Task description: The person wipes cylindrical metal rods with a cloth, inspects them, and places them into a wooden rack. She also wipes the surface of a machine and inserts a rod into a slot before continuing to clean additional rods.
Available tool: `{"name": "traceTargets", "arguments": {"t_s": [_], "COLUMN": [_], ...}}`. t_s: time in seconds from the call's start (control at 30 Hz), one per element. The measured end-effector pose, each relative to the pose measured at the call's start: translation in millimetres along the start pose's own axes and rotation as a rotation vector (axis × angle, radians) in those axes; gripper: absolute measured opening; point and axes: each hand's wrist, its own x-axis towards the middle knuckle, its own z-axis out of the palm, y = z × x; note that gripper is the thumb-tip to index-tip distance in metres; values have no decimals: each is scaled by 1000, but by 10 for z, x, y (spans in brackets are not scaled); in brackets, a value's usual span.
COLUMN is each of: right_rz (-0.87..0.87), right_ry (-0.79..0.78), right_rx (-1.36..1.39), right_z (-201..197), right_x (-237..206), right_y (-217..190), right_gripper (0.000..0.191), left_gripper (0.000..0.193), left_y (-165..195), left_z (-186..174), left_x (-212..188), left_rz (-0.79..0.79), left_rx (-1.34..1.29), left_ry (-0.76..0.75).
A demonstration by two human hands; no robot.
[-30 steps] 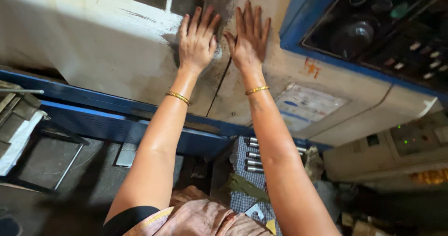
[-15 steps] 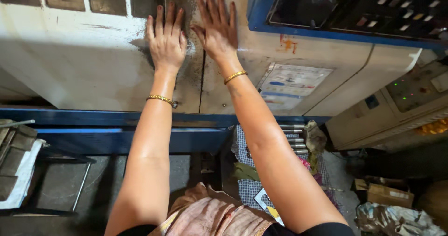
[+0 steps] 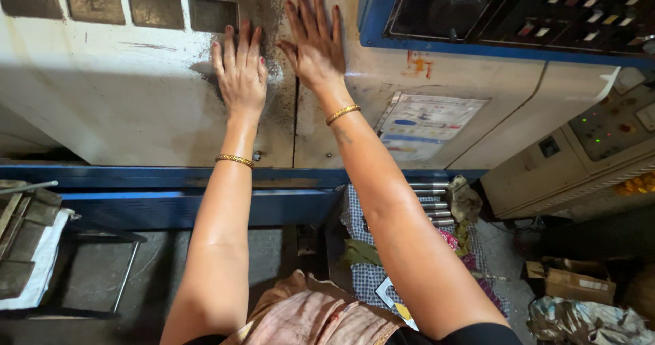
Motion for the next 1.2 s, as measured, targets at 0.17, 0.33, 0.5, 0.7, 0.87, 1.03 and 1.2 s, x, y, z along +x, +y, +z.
{"name": "traceTargets", "arguments": {"t_s": [0.17,0.33,0.5,0.7,0.87,1.03,1.2], "right_rz": [12,-23,-30,-16,-23,-30,-41], "right_ry": [-71,-27,22,34,101,50,35], "right_rx": [39,18,56,72,130,134,126], "right_z": [25,48,64,66,93,92,58], "right_x": [35,0,-20,-25,-47,-56,-60], "right_y": [14,21,30,54,105,138,129], "right_gripper": [74,73,73,68,60,58,59], "left_gripper": [51,51,54,63,63,63,60], "left_y": [-25,-58,-63,-99,-132,-142,-120], "left_z": [55,131,213,220,211,197,166], "left_x": [-188,-456,-797,-993,-1016,-1029,-1016], "left_rz": [-44,-73,-76,-12,42,51,72], "left_rx": [-15,-39,-83,-155,-155,-142,-132], "left_ry": [26,-3,58,122,136,119,156]}}
